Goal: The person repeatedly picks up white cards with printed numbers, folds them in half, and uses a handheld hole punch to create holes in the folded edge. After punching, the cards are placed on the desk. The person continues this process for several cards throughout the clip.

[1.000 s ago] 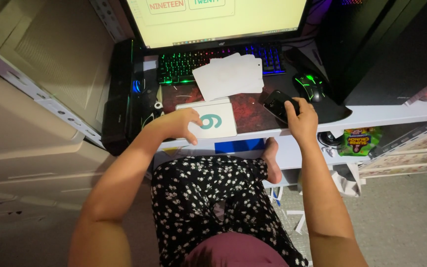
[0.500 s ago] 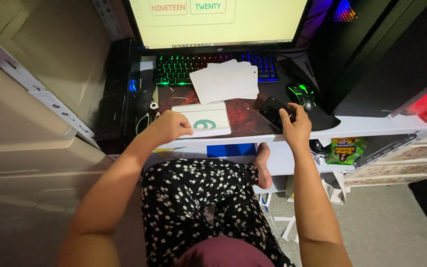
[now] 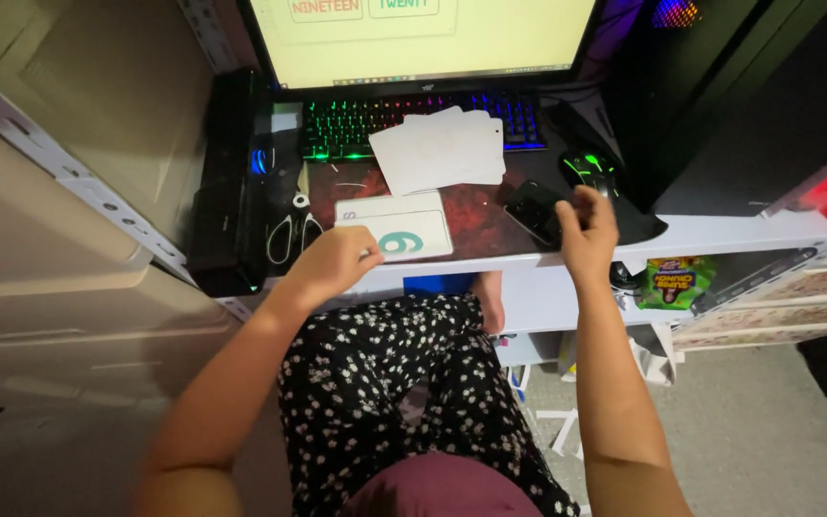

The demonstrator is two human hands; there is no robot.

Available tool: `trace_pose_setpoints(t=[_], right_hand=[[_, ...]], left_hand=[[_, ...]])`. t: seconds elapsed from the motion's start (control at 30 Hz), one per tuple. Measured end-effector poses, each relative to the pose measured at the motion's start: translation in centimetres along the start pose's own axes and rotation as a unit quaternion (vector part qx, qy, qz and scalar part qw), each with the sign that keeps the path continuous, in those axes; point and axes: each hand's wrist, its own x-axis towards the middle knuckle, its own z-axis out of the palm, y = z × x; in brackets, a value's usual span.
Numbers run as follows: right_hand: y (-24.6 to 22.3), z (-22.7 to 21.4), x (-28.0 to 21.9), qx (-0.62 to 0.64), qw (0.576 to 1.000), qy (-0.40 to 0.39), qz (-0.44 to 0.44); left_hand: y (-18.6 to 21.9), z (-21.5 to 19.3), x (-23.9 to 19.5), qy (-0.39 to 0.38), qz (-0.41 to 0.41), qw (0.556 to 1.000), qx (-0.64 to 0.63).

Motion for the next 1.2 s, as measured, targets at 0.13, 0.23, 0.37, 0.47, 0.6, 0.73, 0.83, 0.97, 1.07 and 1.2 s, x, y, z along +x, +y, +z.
trace_pose_setpoints(t=[0.13, 0.23, 0.37, 0.47, 0.6, 0.73, 0.83, 0.97, 1.07, 1.2], right_hand=[[-0.3, -0.1, -4.9, 0.142, 0.978, 0.121, -0.091], [-4.6, 0.9, -11.5, 0.240, 0.970, 0.036, -0.024], [-10.2, 1.4, -16.4, 0.530, 0.815, -0.189, 0.138], [-12.8, 0.1, -16.0, 0.601, 0.754, -0.237, 0.116], [-14.1, -1.4, -17.0, 0.622, 0.733, -0.254, 0.107], [-17.3, -4.4, -17.7, 0.646, 0.711, -0.157, 0.231], [-13.7, -5.2, -19.7, 0.600, 0.746, -0.159, 0.242], [-14.2, -8.8, -20.3, 0.502, 0.806, -0.255, 0.183], [-13.0, -11.0, -20.6, 0.438, 0.836, -0.298, 0.145], [-14.4, -14.2, -19.8, 0.388, 0.860, -0.306, 0.125]], left_hand=[[0.8, 1.3, -0.9, 0.127, 0.051, 0.991, 0.012], [4.0, 3.8, -2.1, 0.156, 0.109, 0.967, -0.171], [13.4, 5.8, -5.0, 0.200, 0.074, 0.958, -0.192], [16.3, 4.9, -5.8, 0.172, 0.083, 0.953, -0.236], [18.7, 3.4, -7.3, 0.147, 0.081, 0.956, -0.240], [20.3, 4.0, -8.7, 0.142, 0.073, 0.963, -0.219], [21.9, 3.8, -9.1, 0.173, 0.038, 0.944, -0.279], [25.0, 1.5, -8.9, 0.100, -0.052, 0.917, -0.382], [25.8, 1.9, -8.5, 0.097, -0.007, 0.923, -0.372], [27.6, 2.1, -7.3, 0.145, 0.068, 0.947, -0.278]])
